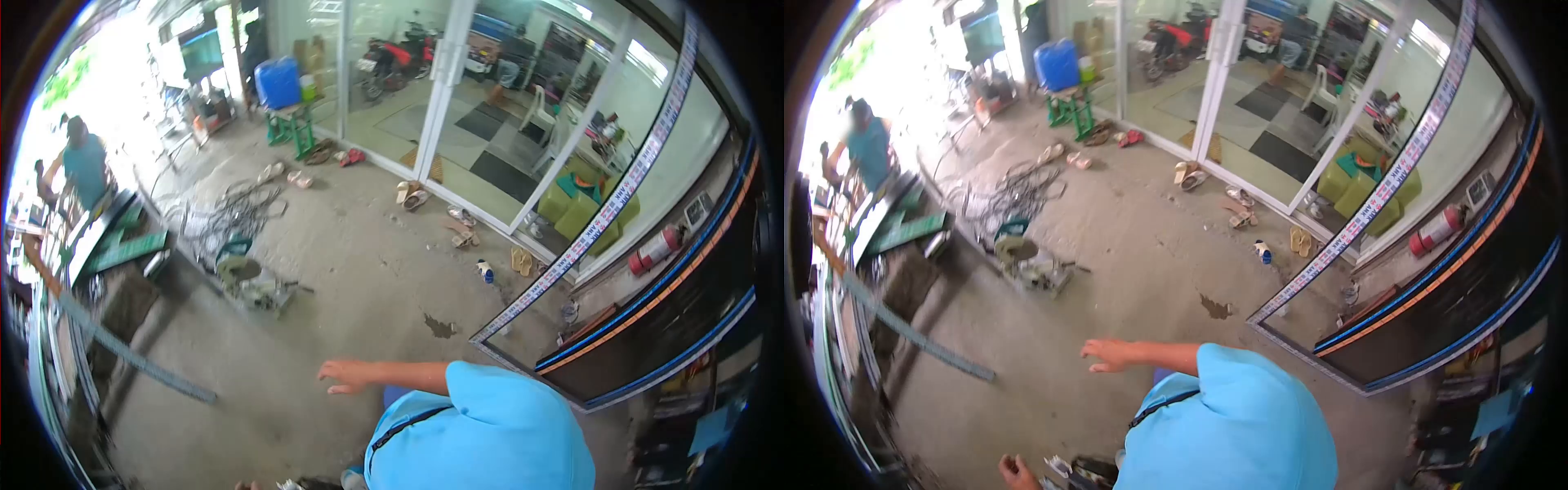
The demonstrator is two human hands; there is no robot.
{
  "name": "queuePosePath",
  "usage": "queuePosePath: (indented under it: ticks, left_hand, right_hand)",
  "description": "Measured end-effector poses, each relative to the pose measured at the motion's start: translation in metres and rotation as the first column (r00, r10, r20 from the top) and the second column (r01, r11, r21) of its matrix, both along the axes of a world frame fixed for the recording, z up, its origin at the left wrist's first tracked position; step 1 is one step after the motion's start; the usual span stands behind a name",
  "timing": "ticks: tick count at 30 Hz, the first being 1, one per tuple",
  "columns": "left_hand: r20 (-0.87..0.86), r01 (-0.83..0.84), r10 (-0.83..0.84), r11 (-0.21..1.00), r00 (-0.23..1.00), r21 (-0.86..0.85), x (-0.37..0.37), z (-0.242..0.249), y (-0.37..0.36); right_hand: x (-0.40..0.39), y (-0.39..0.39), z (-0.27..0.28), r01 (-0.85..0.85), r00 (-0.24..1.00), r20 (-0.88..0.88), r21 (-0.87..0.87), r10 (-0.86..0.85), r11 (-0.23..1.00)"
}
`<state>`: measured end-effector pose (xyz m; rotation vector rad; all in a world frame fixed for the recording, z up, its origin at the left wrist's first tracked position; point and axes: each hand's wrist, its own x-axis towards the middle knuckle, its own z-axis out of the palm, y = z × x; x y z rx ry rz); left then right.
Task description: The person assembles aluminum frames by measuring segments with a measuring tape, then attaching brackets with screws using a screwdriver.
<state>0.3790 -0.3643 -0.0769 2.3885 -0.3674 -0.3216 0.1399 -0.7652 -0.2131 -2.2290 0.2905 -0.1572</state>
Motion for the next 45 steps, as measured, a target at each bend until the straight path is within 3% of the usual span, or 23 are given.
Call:
queuePosePath:
  ticks: [2, 5, 9, 10, 13, 15, 17, 19, 22, 24, 25, 26, 27, 28, 29, 30, 34, 37, 39, 41, 42, 43, 45]
  left_hand:
    - [0.061, 0.322, -0.316, 0.927, 0.947, -0.195, 0.015, -0.071, -0.1]
    - [-0.025, 0.629, -0.645, 0.753, 0.764, -0.192, -0.037, -0.071, -0.268]
    - [-0.038, 0.867, -0.871, 0.491, 0.49, -0.09, -0.091, -0.08, -0.44]
    - [-0.034, 0.894, -0.9, 0.436, 0.435, -0.098, -0.098, -0.081, -0.471]
    - [-0.039, 0.954, -0.957, 0.29, 0.287, -0.081, -0.105, -0.089, -0.57]
    - [-0.085, 0.973, -0.97, 0.231, 0.229, -0.018, -0.098, -0.09, -0.632]
    - [-0.145, 0.984, -0.974, 0.176, 0.175, 0.007, -0.08, -0.104, -0.699]
    - [-0.145, 0.995, -0.984, 0.1, 0.102, 0.026, -0.058, -0.121, -0.784]
    - [-0.108, 0.997, -0.994, -0.007, 0.0, 0.07, -0.032, -0.139, -0.933]
    - [0.132, 0.974, -0.986, -0.074, -0.104, 0.213, -0.031, -0.165, -1.053]
    - [0.213, 0.978, -0.958, -0.167, -0.191, 0.125, -0.037, -0.173, -1.123]
    - [0.071, 0.981, -0.98, -0.181, -0.186, 0.075, -0.059, -0.16, -1.197]
    - [0.349, 0.953, -0.887, -0.279, -0.302, 0.116, -0.082, -0.155, -1.267]
    - [0.387, 0.946, -0.866, -0.319, -0.317, 0.061, -0.119, -0.118, -1.33]
    - [0.23, 0.944, -0.917, -0.33, -0.327, 0.028, -0.164, -0.044, -1.378]
    - [0.424, 0.911, -0.831, -0.412, -0.361, -0.032, -0.199, -0.02, -1.434]
    - [0.758, 0.883, -0.621, -0.449, -0.198, -0.136, -0.348, 0.063, -1.637]
    - [0.547, 0.81, -0.837, -0.312, 0.013, -0.497, -0.439, 0.139, -1.716]
    - [0.757, 0.847, -0.624, -0.284, 0.192, -0.449, -0.488, 0.155, -1.776]
    - [0.741, 0.856, -0.627, -0.223, 0.24, -0.466, -0.52, 0.176, -1.815]
    - [0.732, 0.858, -0.63, -0.197, 0.261, -0.475, -0.53, 0.184, -1.837]
    - [0.737, 0.843, -0.639, -0.255, 0.22, -0.473, -0.537, 0.186, -1.86]
    - [0.748, 0.799, -0.652, -0.382, 0.124, -0.465, -0.555, 0.181, -1.903]
  right_hand:
    - [-0.049, -0.058, 0.001, 0.089, 0.996, 0.029, -0.029, -0.088, 0.996]
    - [-0.131, -0.132, 0.035, 0.378, 0.914, -0.175, 0.05, -0.365, 0.924]
    - [-0.234, -0.223, 0.075, 0.534, 0.808, -0.286, -0.014, -0.515, 0.845]
    - [-0.255, -0.242, 0.098, 0.529, 0.821, -0.328, 0.13, -0.468, 0.838]
    - [-0.297, -0.28, 0.144, 0.395, 0.918, -0.251, 0.543, -0.306, 0.741]
    - [-0.304, -0.302, 0.145, 0.203, 0.978, -0.184, 0.708, -0.101, 0.676]
    - [-0.299, -0.323, 0.145, 0.108, 0.983, -0.178, 0.738, 0.037, 0.666]
    - [-0.295, -0.358, 0.127, 0.18, 0.963, -0.268, 0.709, 0.024, 0.681]
    - [-0.293, -0.431, 0.111, 0.363, 0.928, -0.333, 0.718, -0.164, 0.595]
    - [-0.294, -0.48, 0.106, 0.43, 0.901, -0.376, 0.704, -0.218, 0.565]
    - [-0.296, -0.498, 0.112, 0.445, 0.895, -0.378, 0.722, -0.237, 0.53]
    - [-0.3, -0.516, 0.12, 0.461, 0.887, -0.381, 0.734, -0.26, 0.498]
    - [-0.306, -0.532, 0.125, 0.476, 0.879, -0.383, 0.747, -0.285, 0.465]
    - [-0.31, -0.537, 0.119, 0.47, 0.86, -0.329, 0.808, -0.391, 0.355]
    - [-0.306, -0.561, 0.138, 0.562, 0.814, -0.389, 0.715, -0.431, 0.415]
    - [-0.296, -0.585, 0.168, 0.642, 0.762, -0.436, 0.609, -0.479, 0.467]
    - [-0.289, -0.67, 0.163, 0.796, 0.584, -0.463, 0.167, -0.667, 0.581]
    - [-0.309, -0.73, 0.123, 0.758, 0.63, -0.291, 0.433, -0.72, 0.488]
    - [-0.314, -0.787, 0.174, 0.735, 0.619, -0.424, 0.609, -0.661, 0.298]
    - [-0.322, -0.84, 0.183, 0.673, 0.675, -0.433, 0.694, -0.598, 0.257]
    - [-0.337, -0.862, 0.172, 0.635, 0.723, -0.396, 0.703, -0.567, 0.319]
    - [-0.346, -0.882, 0.163, 0.596, 0.765, -0.36, 0.71, -0.534, 0.375]
    - [-0.348, -0.94, 0.194, 0.754, 0.616, -0.361, 0.529, -0.7, 0.39]
